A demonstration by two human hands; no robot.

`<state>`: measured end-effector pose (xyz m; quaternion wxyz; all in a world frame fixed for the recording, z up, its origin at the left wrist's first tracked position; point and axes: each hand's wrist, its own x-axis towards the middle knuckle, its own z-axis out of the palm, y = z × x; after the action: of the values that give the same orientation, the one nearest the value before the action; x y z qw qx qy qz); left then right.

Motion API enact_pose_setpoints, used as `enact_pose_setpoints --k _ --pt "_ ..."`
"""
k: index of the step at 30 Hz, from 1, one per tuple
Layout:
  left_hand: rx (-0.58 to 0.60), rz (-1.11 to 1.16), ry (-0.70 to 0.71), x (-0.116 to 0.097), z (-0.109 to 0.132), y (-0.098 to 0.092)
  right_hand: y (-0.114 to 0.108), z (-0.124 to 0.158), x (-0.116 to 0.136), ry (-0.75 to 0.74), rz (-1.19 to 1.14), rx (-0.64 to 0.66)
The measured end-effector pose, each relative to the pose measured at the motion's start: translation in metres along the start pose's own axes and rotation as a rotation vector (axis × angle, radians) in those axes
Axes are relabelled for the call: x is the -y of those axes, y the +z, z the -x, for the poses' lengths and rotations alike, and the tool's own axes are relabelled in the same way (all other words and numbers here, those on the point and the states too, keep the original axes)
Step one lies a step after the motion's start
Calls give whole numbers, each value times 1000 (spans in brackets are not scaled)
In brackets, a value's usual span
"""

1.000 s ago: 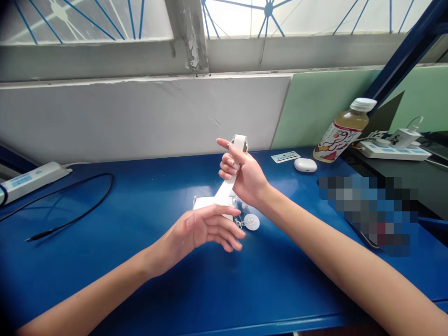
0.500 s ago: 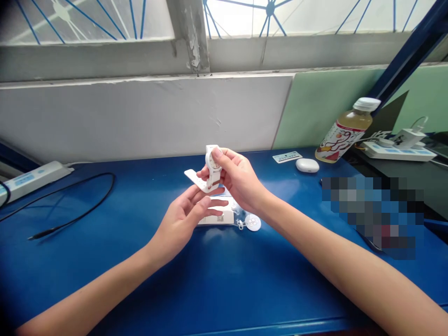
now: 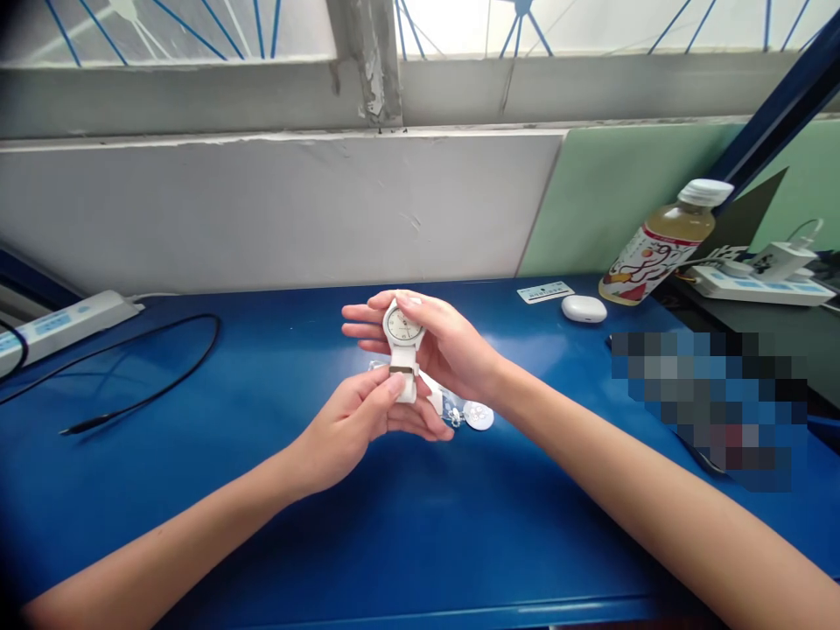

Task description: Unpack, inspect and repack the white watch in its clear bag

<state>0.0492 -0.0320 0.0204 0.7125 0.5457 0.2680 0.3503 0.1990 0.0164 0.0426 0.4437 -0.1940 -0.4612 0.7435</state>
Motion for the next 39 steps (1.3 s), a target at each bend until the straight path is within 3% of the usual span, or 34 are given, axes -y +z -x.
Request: enact_pose_setpoints --k 5,13,22,29,34,39 --pt "44 36 -110 2 2 2 -1 1 4 91 -90 65" --pt "-78 26 -121 8 -3 3 -3 -2 12 143 -40 -66" --pt "-89 94 -143 4 -4 5 -1 -3 13 202 -38 -88" --pt "-163 78 -185 3 -6 4 -4 -1 21 210 -78 -20" --pt "-260 78 -121 5 -5 4 -9 0 25 222 -15 32" --pt "-220 117 -117 4 -5 3 -9 0 27 215 48 27"
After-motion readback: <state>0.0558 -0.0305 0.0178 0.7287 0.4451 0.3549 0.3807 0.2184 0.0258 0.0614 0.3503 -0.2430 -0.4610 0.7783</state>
